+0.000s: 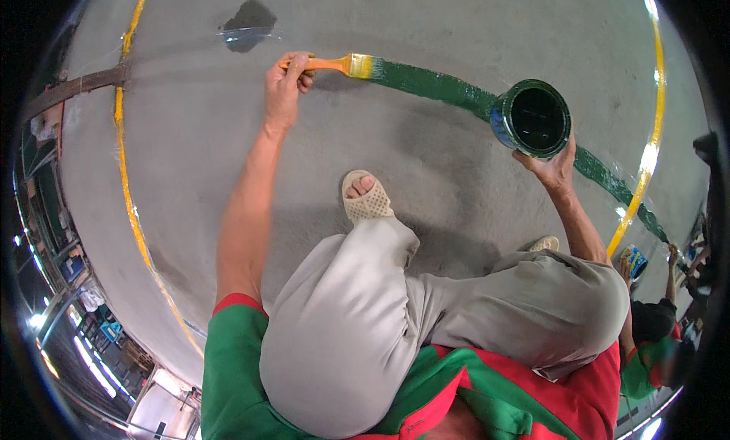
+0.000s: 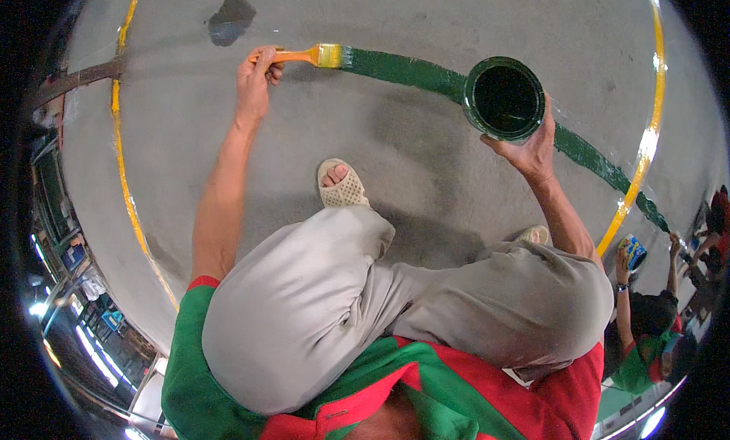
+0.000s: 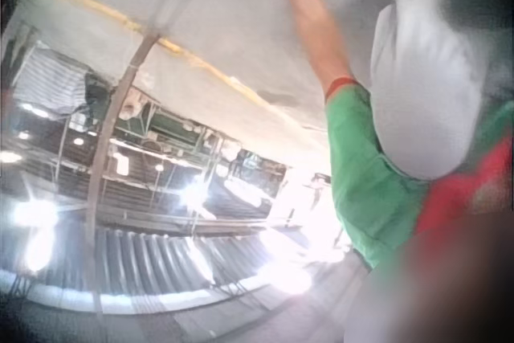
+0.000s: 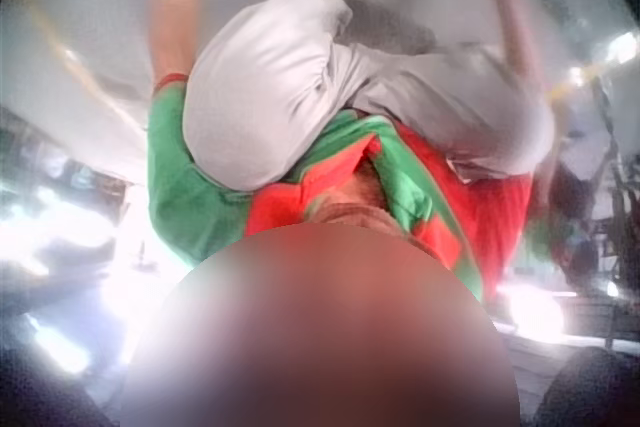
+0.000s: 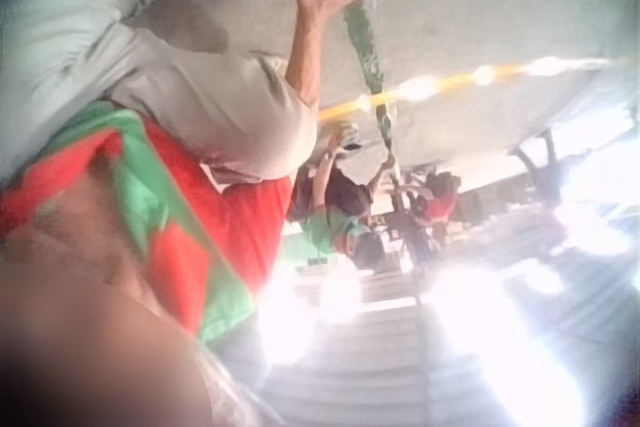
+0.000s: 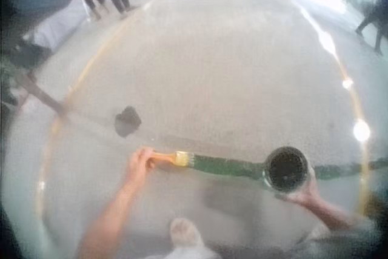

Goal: The person kneels and paints a green line on a concrete floor using a paintbrush and a paint can. They repeatedly dip the brush into the can and extend the line along the floor surface.

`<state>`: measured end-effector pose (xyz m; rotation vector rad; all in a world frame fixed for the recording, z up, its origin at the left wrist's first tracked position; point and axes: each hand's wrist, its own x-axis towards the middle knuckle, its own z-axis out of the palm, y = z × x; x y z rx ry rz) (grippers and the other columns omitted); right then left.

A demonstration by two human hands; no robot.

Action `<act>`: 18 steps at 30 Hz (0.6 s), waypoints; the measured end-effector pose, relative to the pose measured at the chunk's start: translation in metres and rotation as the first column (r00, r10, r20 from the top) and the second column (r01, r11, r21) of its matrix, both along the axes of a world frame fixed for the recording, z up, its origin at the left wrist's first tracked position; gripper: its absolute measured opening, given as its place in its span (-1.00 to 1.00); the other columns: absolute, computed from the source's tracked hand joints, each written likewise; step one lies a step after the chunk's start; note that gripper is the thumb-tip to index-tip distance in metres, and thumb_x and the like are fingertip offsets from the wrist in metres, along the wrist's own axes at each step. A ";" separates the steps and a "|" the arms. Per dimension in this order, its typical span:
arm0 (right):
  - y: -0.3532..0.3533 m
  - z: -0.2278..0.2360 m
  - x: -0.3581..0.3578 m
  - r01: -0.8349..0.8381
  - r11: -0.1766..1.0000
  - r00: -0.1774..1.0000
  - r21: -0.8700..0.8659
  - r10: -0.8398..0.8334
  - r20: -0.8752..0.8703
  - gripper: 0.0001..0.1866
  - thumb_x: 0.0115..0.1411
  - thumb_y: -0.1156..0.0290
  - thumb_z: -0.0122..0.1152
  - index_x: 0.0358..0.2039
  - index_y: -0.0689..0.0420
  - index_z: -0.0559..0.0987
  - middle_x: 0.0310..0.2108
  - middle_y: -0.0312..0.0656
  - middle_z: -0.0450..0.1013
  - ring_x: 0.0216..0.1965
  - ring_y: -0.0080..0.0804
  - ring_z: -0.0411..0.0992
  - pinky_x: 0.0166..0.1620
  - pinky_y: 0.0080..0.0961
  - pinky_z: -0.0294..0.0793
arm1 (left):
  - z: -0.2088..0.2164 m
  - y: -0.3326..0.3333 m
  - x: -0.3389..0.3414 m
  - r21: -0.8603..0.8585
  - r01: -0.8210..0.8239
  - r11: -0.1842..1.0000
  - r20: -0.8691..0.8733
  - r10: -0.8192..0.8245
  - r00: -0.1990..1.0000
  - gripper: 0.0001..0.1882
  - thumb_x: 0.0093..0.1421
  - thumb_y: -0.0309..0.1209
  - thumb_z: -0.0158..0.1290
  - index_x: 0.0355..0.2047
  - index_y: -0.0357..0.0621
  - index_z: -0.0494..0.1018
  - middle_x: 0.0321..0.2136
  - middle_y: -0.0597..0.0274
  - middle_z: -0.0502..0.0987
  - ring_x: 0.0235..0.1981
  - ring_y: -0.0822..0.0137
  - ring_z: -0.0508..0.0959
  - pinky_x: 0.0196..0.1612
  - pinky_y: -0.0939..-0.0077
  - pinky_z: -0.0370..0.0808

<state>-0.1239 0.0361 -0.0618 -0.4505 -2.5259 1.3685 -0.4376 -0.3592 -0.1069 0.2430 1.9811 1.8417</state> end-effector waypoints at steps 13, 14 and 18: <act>0.004 0.002 0.012 0.122 0.992 0.988 0.020 -0.123 0.093 0.04 -0.20 0.14 0.74 0.27 0.20 0.39 0.15 -0.07 0.51 0.16 -0.18 0.53 0.30 -0.19 0.49 | -0.020 -0.053 -0.046 -0.200 -0.028 0.979 -0.189 -0.011 0.982 -0.65 0.45 -0.11 0.15 -0.11 -0.17 0.63 -0.44 0.43 0.57 -0.46 0.63 0.47 -0.40 0.71 0.38; 0.004 0.001 0.013 0.123 0.992 0.987 0.030 -0.125 0.097 0.04 -0.20 0.15 0.75 0.27 0.20 0.39 0.15 -0.08 0.51 0.16 -0.19 0.52 0.30 -0.19 0.48 | -0.018 -0.059 -0.050 -0.238 -0.047 0.970 -0.228 -0.008 0.974 -0.64 0.45 -0.09 0.16 -0.13 -0.17 0.64 -0.45 0.43 0.57 -0.47 0.63 0.48 -0.39 0.70 0.39; 0.002 -0.002 0.018 0.132 0.991 0.986 0.026 -0.134 0.102 0.04 -0.21 0.17 0.75 0.27 0.19 0.39 0.14 -0.09 0.51 0.17 -0.21 0.51 0.31 -0.19 0.46 | 0.007 -0.075 -0.065 -0.467 -0.135 0.874 -0.420 -0.084 0.904 -0.67 0.45 -0.13 0.15 -0.11 -0.16 0.64 -0.47 0.35 0.58 -0.49 0.54 0.50 -0.41 0.60 0.43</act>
